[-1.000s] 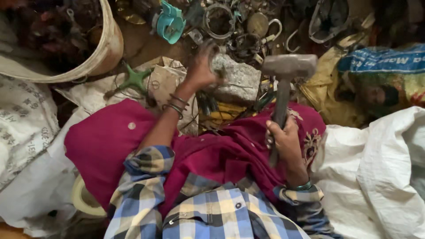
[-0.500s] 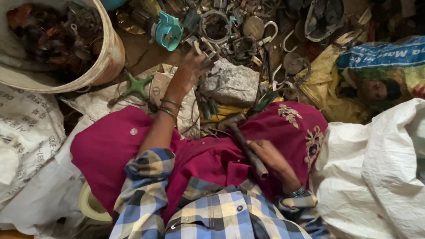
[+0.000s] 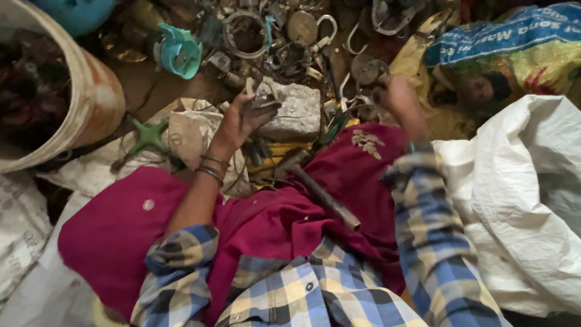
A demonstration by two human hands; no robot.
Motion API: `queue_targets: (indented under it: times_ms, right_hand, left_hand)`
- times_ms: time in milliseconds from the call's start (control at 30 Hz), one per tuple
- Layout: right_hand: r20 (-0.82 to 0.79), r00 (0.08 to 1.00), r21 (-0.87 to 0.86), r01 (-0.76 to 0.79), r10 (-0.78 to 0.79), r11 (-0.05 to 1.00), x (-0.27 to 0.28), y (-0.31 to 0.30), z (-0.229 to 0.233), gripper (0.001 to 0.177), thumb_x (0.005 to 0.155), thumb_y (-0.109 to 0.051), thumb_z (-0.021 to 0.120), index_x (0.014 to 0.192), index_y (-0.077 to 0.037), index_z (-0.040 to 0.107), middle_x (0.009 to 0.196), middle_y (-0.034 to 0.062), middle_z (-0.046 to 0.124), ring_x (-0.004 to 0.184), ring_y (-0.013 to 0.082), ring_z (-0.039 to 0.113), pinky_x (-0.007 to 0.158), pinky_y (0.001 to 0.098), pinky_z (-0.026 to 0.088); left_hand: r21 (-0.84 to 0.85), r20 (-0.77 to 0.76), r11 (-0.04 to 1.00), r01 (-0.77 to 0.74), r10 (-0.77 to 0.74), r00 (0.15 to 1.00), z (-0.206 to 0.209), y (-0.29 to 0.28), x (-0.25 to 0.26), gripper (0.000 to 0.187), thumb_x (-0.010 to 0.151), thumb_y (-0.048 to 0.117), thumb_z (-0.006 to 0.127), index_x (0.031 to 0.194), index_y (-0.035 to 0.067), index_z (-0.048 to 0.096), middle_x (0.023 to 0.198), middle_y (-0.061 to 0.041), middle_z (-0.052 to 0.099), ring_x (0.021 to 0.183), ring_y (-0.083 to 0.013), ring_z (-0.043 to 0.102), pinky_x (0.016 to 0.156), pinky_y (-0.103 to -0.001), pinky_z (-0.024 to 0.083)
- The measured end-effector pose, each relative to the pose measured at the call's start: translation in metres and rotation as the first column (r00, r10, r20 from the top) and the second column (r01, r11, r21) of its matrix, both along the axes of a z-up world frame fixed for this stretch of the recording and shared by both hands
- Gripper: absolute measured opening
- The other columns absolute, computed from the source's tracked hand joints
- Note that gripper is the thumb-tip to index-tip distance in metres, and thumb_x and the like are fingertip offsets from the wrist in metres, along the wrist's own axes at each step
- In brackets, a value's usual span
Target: The person sits on the floor and uses a hammer and screwdriver to dismantle and reshape a metal part. They repeatedly strike the part on a stone block and pry it apart, handling the metal piece throughout the clip.
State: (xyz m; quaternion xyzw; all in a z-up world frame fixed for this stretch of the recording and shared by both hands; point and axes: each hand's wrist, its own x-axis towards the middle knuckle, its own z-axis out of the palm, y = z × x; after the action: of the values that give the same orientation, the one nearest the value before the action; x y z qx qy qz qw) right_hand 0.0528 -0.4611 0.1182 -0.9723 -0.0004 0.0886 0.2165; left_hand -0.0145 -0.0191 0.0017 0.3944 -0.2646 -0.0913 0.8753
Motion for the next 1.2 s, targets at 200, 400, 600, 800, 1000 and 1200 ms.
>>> queue_targets:
  times_ms: [200,400,600,800,1000,1200]
  right_hand:
    - [0.032,0.996,-0.333,-0.063,0.078,0.941,0.051,-0.051,-0.078,0.027,0.086,-0.021,0.077,0.110,-0.008,0.077,0.099,0.0224,0.073,0.089,0.0416,0.069,0.077,0.0498,0.055]
    - [-0.198,0.976,-0.236,-0.140,0.094,0.962,0.059,-0.052,-0.095,0.036,0.074,-0.024,0.085,0.104,-0.007,0.077,0.097,0.0209,0.074,0.085,0.0391,0.071,0.076,0.0491,0.056]
    - [-0.145,0.989,-0.455,-0.087,0.022,0.886,0.058,-0.028,-0.101,0.033,0.076,-0.031,0.087,0.100,-0.010,0.080,0.097,0.0201,0.074,0.084,0.0389,0.068,0.074,0.0490,0.055]
    - [-0.099,0.993,0.288,0.095,-0.069,0.953,0.055,-0.047,-0.070,0.034,0.084,-0.015,0.082,0.116,-0.006,0.074,0.102,0.0098,0.076,0.083,0.0206,0.071,0.074,0.0357,0.058]
    - [-0.206,0.958,0.767,0.284,-0.198,0.575,0.031,-0.030,-0.028,0.030,0.097,-0.010,0.074,0.124,0.002,0.072,0.106,0.0047,0.076,0.088,0.0139,0.072,0.081,0.0285,0.060]
    - [-0.265,0.952,0.896,0.303,-0.155,0.326,0.014,0.012,0.001,0.028,0.097,-0.008,0.076,0.123,0.002,0.070,0.108,0.0075,0.075,0.089,0.0162,0.073,0.084,0.0313,0.062]
  left_hand:
    - [-0.050,0.022,0.999,0.015,-0.014,1.000,0.011,-0.005,0.000,0.068,0.091,-0.026,0.033,0.148,0.010,0.031,0.158,-0.023,0.045,0.147,-0.0379,0.051,0.128,-0.056,0.040]
    - [-0.050,-0.100,0.998,-0.034,0.029,0.995,0.046,-0.010,0.005,0.067,0.100,-0.009,0.054,0.158,0.011,0.026,0.161,-0.016,0.038,0.142,-0.0347,0.053,0.123,-0.056,0.044]
    - [-0.110,-0.521,0.994,0.012,-0.068,0.851,0.075,-0.005,0.012,0.063,0.107,0.041,0.051,0.158,0.007,0.039,0.142,-0.018,0.059,0.130,-0.0345,0.062,0.115,-0.052,0.049]
    - [-0.271,-0.602,0.960,-0.071,-0.111,0.791,0.058,-0.005,0.018,0.052,0.105,0.038,0.052,0.143,0.003,0.049,0.132,-0.023,0.068,0.124,-0.0411,0.066,0.113,-0.058,0.050]
    - [-0.339,-0.606,0.937,-0.081,-0.151,0.781,0.035,-0.008,0.021,0.042,0.106,0.031,0.049,0.137,0.002,0.054,0.133,-0.023,0.066,0.124,-0.0419,0.065,0.113,-0.060,0.049]
    - [-0.120,-0.327,0.991,-0.066,0.023,0.945,0.028,-0.009,0.006,0.029,0.106,-0.005,0.041,0.134,0.001,0.048,0.149,-0.022,0.055,0.134,-0.0402,0.061,0.119,-0.057,0.050]
